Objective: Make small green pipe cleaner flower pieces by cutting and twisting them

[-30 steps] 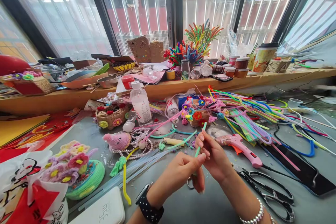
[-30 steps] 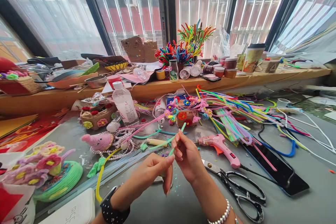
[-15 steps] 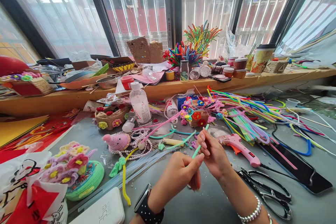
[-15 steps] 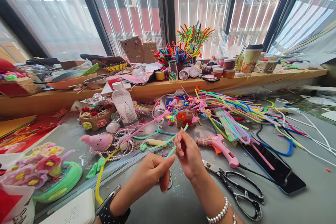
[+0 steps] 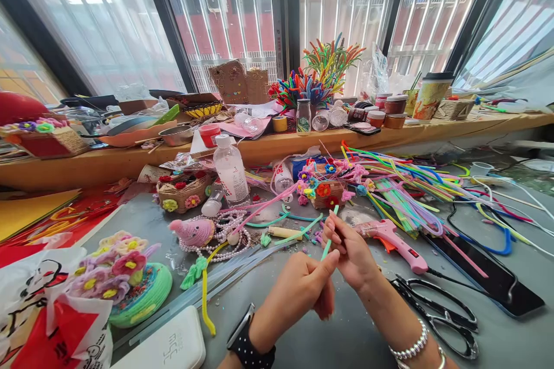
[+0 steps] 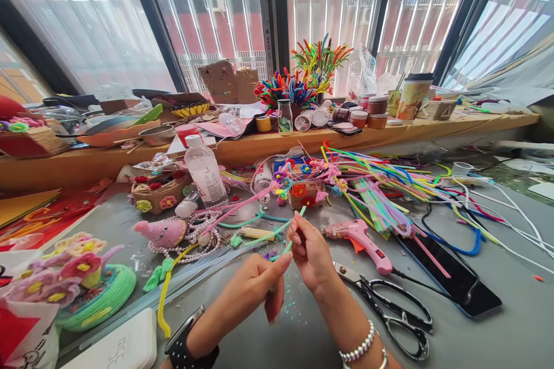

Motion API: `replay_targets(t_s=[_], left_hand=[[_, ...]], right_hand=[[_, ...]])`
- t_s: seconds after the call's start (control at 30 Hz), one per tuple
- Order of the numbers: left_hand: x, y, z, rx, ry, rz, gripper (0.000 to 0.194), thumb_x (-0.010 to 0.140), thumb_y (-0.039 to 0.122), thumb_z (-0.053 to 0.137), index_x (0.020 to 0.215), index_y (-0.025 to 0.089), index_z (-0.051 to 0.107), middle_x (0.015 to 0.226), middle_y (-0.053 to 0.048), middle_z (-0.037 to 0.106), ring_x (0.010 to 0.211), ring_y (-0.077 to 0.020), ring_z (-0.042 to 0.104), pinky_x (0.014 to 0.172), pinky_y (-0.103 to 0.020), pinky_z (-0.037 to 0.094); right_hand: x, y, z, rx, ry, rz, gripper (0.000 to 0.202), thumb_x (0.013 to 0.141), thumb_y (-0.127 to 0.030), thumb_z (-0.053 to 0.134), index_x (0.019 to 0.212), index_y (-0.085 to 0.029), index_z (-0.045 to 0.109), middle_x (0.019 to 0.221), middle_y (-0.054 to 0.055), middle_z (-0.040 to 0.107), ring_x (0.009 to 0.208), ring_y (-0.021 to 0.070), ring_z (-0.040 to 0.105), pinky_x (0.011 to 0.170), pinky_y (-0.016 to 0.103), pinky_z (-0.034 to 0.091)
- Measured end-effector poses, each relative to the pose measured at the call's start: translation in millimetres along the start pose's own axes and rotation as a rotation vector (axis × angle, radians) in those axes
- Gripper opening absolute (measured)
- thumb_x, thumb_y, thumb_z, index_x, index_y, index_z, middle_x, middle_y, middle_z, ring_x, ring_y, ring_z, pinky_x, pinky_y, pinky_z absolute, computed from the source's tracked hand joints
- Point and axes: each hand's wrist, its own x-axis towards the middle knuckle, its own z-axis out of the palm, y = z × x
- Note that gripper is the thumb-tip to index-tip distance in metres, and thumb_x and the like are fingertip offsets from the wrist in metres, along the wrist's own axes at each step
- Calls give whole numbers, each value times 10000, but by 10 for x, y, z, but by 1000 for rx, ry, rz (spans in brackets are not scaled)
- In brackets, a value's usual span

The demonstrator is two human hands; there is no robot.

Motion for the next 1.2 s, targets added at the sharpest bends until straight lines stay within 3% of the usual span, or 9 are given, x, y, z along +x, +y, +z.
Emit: replay_targets(t_s=[0.1,0.2,0.33,0.47,0.63,0.8,0.93,1.1,1.2], left_hand=[[-6,29,-30,-168,-16,8,615,763,536,305,333,130,474,323,2,420,312,-67,394,398,-197,316],[-21,72,-96,-533,77,75,550,772,500,357,418,116,528,417,-22,518,398,-87,482,472,-209,388],[-31,118,-208,-1021,113,169,439,809,425,348,829,88,629,825,-110,660,787,-173,604,764,-283,429],[-24,120,-278,-1223,97,267,490,819,425,304,1002,58,573,1108,-147,564,1085,-231,464,950,-342,303],[-15,96,-263,-1186,119,349,551,816,472,270,1102,71,519,1219,-124,480,1185,-237,340,971,-346,260],[-23,72,-193,-944,141,331,576,818,512,212,1151,136,494,1244,-82,462,1159,-251,359,889,-335,318],[-51,80,-179,-827,156,341,551,826,493,206,1133,158,517,1242,-71,467,1125,-250,393,806,-308,374],[-87,94,-225,-673,178,353,326,801,280,430,1081,171,557,1180,-75,527,1087,-233,442,787,-273,407],[-97,95,-254,-614,201,311,337,791,257,451,1115,195,521,1151,-81,550,891,-192,564,547,-213,451]], right_hand=[[-19,-9,29,4,15,-28,228,684,-305,621,571,-141,510,433,-74,452,316,-5,258,312,105,236],[-31,-11,37,26,52,-32,162,688,-299,612,669,-147,562,566,-32,570,385,18,399,385,124,354],[-24,25,18,-47,131,-57,168,659,-291,629,757,-167,571,697,-11,614,503,58,510,467,165,422],[-46,57,26,-190,136,-227,172,679,-315,606,788,-194,549,719,-26,592,537,66,506,488,178,410],[-135,77,108,-337,-113,-354,194,804,-363,450,813,-187,531,638,-12,551,558,96,498,516,215,400],[-186,118,148,-428,-366,-296,362,801,-465,399,1001,-194,531,765,33,562,636,147,545,533,270,425],[-183,101,125,-405,-467,-221,421,777,-520,396,940,-176,576,823,60,571,664,162,557,558,294,436],[-201,76,118,-356,-538,-190,416,769,-530,400,784,-160,588,632,24,570,527,131,537,520,279,430],[-222,80,132,-370,-568,-169,437,759,-535,414,848,-152,603,641,31,576,543,136,547,521,277,436]])
